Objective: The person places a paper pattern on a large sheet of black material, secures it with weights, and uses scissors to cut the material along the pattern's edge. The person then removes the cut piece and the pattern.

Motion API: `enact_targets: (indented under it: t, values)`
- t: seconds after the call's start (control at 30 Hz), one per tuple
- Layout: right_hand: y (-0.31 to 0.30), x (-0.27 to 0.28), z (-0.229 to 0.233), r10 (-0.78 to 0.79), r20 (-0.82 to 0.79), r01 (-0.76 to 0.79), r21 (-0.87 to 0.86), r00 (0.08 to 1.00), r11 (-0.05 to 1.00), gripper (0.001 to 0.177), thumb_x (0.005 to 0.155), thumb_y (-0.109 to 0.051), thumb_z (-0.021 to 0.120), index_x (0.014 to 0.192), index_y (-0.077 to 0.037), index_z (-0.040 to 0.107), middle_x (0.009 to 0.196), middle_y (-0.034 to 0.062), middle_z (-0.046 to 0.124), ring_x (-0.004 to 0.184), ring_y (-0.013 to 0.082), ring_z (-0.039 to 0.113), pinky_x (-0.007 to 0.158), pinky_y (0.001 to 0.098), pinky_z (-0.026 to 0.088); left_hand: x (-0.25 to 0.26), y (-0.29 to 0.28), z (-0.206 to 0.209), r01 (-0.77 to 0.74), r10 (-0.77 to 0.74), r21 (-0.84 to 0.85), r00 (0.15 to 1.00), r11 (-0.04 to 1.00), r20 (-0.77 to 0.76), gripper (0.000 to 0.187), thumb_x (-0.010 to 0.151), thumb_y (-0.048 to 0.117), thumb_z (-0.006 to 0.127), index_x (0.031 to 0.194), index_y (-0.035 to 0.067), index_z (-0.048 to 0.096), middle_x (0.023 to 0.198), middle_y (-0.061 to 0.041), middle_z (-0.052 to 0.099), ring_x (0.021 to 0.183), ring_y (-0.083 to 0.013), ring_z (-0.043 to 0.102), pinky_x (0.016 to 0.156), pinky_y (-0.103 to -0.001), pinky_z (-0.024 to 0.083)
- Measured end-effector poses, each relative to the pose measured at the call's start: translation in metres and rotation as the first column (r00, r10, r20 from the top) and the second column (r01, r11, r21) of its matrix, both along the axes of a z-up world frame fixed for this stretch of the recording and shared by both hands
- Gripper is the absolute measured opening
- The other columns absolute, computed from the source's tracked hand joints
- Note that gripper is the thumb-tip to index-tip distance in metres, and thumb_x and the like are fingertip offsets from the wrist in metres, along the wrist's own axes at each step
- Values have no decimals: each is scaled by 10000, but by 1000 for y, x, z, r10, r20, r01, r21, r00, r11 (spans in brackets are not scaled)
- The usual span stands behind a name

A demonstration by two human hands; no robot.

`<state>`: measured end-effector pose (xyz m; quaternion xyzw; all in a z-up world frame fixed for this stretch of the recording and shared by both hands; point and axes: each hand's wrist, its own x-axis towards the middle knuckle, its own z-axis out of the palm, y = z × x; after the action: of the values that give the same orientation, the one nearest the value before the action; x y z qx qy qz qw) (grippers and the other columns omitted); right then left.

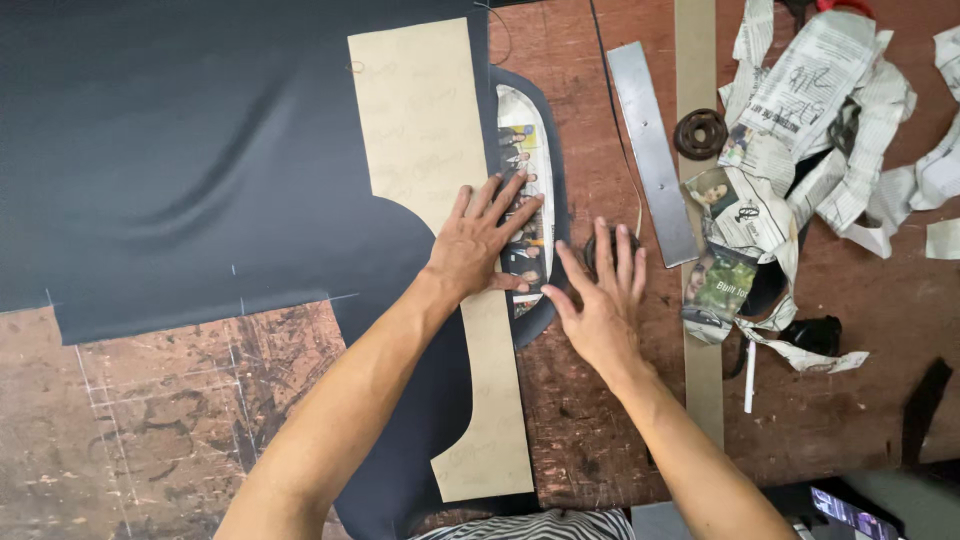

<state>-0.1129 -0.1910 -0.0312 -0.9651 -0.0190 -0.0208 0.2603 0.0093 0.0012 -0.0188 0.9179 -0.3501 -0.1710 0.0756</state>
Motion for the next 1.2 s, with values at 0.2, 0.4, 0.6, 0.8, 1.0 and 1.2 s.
enact_targets:
  t: [0.2,0.4,0.6,0.8,1.0,1.2]
  values:
    - [-33,-5,-6,-101,35,96,116,994,989,774,863,-206,810,1544,-94,460,1658,248,298,1497,444,314,1205,543,272,-9,-3,4,-36,37,69,999,997,-11,1446,454,746,878,1619,249,181,1692,-113,118,1545,-393,129,1207,-648,175]
    - [-41,-3,-5,-93,18,92,47,995,995,743,865,-217,806,1520,-64,490,1569,185,458,1396,379,448,1105,503,377,-9,-9,3,-61,66,122,997,991,-39,1487,423,751,887,1622,274,150,1698,-100,101,1553,-381,99,1219,-649,157]
    - [-39,1,3,-104,33,103,38,994,994,766,847,-223,809,1525,-79,484,1545,147,487,1381,362,462,1085,493,375,-5,-11,7,-47,56,153,997,987,-52,1493,432,765,880,1627,281,126,1702,-88,85,1557,-381,85,1214,-656,156]
    - [-41,2,4,-102,6,102,22,995,995,819,851,-255,815,1550,-52,437,1528,156,498,1383,355,460,1106,489,373,-4,-13,10,-41,56,190,996,981,-74,1506,437,763,882,1628,288,94,1708,-87,56,1561,-381,69,1224,-651,142]
    - [-44,2,-9,-107,-18,107,12,994,994,871,850,-290,812,1559,-9,391,1531,191,497,1410,347,433,1151,489,337,-4,-16,9,-22,45,245,995,969,-85,1520,437,773,884,1629,322,56,1708,-108,26,1557,-395,49,1223,-643,138]
    - [-45,0,-14,-119,-15,119,-2,993,993,885,853,-312,811,1566,-7,385,1543,193,484,1420,352,424,1156,501,328,-4,-18,10,-28,54,249,994,968,-98,1530,427,770,889,1629,327,52,1711,-98,21,1561,-391,43,1229,-639,139]
